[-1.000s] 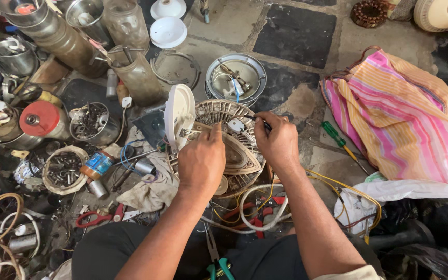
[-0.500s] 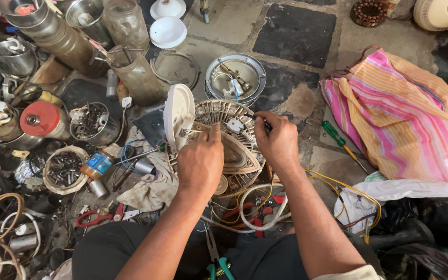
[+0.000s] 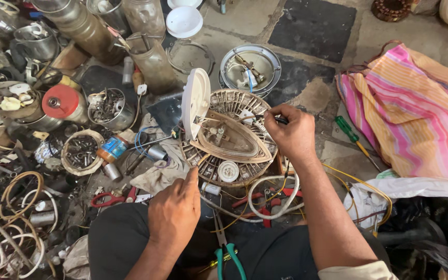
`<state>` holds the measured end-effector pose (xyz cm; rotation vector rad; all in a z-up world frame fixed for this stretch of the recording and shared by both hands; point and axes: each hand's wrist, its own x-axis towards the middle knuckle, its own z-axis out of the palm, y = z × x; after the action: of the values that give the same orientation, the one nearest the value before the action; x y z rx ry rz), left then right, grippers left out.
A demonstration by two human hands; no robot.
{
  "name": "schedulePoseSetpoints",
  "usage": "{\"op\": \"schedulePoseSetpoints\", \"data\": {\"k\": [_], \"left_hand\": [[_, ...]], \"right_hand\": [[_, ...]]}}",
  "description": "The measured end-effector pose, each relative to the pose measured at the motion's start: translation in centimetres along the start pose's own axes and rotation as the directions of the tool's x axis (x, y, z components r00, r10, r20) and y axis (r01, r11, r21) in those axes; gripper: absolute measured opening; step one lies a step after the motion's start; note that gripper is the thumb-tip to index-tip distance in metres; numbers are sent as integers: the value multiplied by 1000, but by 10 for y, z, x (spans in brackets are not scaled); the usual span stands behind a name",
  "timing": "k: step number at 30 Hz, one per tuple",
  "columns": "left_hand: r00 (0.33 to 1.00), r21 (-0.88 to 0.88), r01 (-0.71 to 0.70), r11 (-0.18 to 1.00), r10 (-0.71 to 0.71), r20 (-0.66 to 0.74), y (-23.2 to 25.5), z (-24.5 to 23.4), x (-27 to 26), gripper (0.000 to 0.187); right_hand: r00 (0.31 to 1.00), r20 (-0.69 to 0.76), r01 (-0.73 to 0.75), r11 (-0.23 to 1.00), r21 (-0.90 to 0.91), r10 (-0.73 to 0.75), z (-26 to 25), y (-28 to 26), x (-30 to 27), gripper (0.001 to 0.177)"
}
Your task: The person disassembles an electric iron by using a screwdriver to remove screws, separates the iron's top and bottom plates, and manipulates the internal wires and components using pliers and a screwdriver.
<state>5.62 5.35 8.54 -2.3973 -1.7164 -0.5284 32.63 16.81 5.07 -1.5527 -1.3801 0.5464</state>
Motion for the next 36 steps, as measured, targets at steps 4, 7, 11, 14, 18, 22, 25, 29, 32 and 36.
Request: {"op": "schedulePoseSetpoints", "data": {"k": [4,7,11,14,18,22,25,29,32,36], "left_hand": [[1000,28,-5,1000,4,10,-3,9,-2,44],[1000,13,6,1000,-7,17,-3,11,-2,44],[1000,9,-3,1000,3,-8,-5,12,0,45],[1000,18,-8,1000,8,-5,-6,11,0,44],[999,23,-23,999,24,-41,-7,11,-1,45],[998,15,-25,1000,26,-50,-7,9,2,45],[1000,23,-1,1000,2,-10,-8,9,4,47],[1000,24,-2,1000,2,-5,-11,9,6,46],[1000,16,2,1000,-2,-2,-11,10,5,47],[1000,13,10,1000,-10,8,-12,12,5,46]], "right_hand": [[998,-7,65,998,-15,-65,2,-1,-1,18],[999,1,44,999,-18,-44,3,0,0,18],[1000,9,15,1000,-24,-15,2,2,1,18],[1000,5,15,1000,-17,-15,2,2,2,18],[1000,4,23,999,-30,-23,3,2,2,17],[1000,0,23,999,-45,-23,2,2,2,17],[1000,3,4,999,-46,-4,3,2,2,17],[1000,10,-12,1000,5,12,4,4,3,18],[1000,26,16,999,31,-17,3,7,3,19],[999,46,9,1000,5,-9,4,7,2,20]]}}
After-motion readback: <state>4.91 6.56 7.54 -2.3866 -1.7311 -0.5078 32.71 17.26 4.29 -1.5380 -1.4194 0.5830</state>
